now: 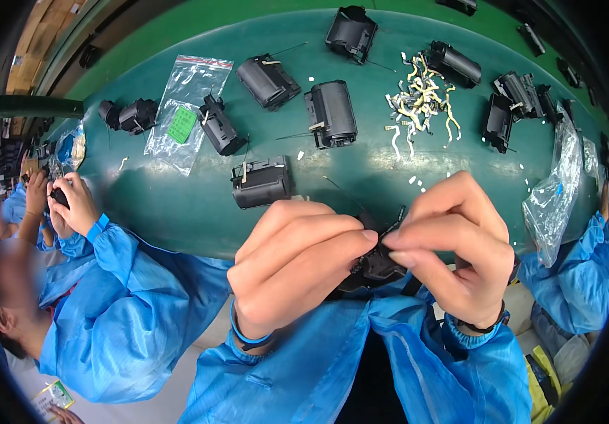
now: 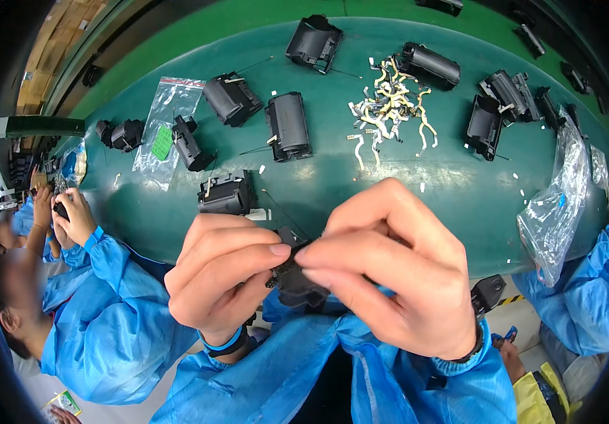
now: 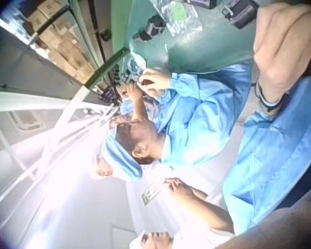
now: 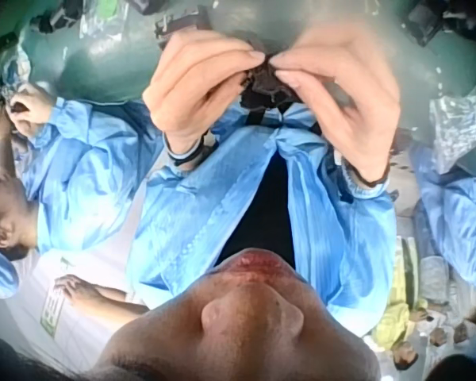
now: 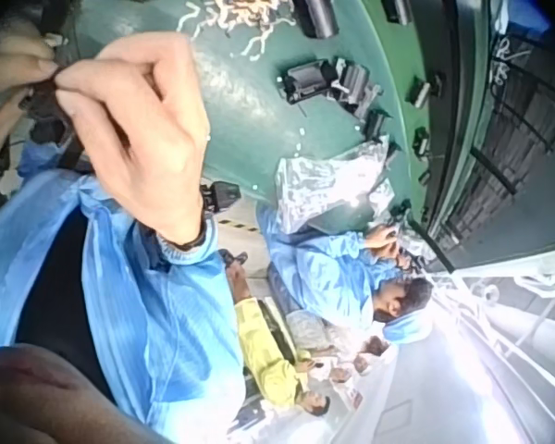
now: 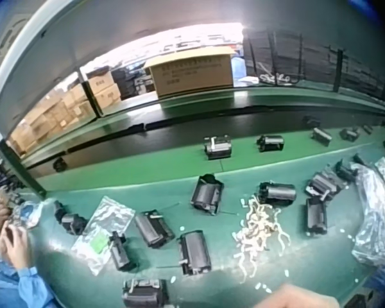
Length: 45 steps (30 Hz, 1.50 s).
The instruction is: Assembling small black plastic components on an industrial assembly line.
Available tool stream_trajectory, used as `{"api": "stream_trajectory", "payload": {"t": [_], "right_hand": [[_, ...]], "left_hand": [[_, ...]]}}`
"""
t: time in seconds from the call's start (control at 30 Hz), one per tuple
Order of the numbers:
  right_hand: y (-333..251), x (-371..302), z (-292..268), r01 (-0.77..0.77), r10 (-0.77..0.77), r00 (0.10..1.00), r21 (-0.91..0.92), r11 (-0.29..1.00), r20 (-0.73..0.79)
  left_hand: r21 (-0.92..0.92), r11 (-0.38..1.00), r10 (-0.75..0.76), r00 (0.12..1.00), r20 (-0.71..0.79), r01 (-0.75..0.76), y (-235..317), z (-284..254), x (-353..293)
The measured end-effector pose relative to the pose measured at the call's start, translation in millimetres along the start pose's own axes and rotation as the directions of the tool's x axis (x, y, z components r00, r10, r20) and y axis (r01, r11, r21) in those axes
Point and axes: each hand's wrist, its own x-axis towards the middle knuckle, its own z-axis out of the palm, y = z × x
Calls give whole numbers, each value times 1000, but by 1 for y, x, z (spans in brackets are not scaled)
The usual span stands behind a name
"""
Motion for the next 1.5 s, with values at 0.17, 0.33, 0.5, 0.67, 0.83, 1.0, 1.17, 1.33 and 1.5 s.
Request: {"api": "stream_trajectory", "payload": {"t": [0.17, 0.33, 0.5, 0.67, 0.83, 1.0, 1.17, 1.33, 1.5], "right_hand": [[-1, 12, -11, 71, -61, 986, -64, 995, 157], [2, 20, -14, 151, -123, 967, -112, 982, 225], [-2, 23, -18, 130, -47, 938, -224, 966, 342], [-2, 25, -23, 85, 12, 910, -216, 973, 414], [-5, 31, -33, -35, 139, 839, -203, 979, 527], [-5, 32, -39, -112, 221, 786, -218, 970, 577], [-5, 29, -39, -166, 277, 803, -247, 955, 528], [-10, 26, -34, -120, 213, 924, -289, 950, 316], [8, 9, -17, 235, -194, 970, -378, 895, 145]], "left_hand": [[-52, 999, -4, 998, 63, 8, 0, 1, 4], [-47, 998, -29, 995, 91, 34, 2, 2, 6], [-19, 999, -41, 995, 96, 43, 1, 5, 5], [15, 1000, -17, 994, 110, 15, 0, 9, 3], [76, 996, 40, 989, 139, -51, 2, 8, 3], [112, 990, 69, 988, 141, -85, 4, 14, 5], [160, 984, 71, 994, 85, -83, 1, 17, 3], [131, 991, -18, 998, 54, 10, -2, 14, 6], [63, 994, -91, 995, 44, 88, 5, 13, 12]]}}
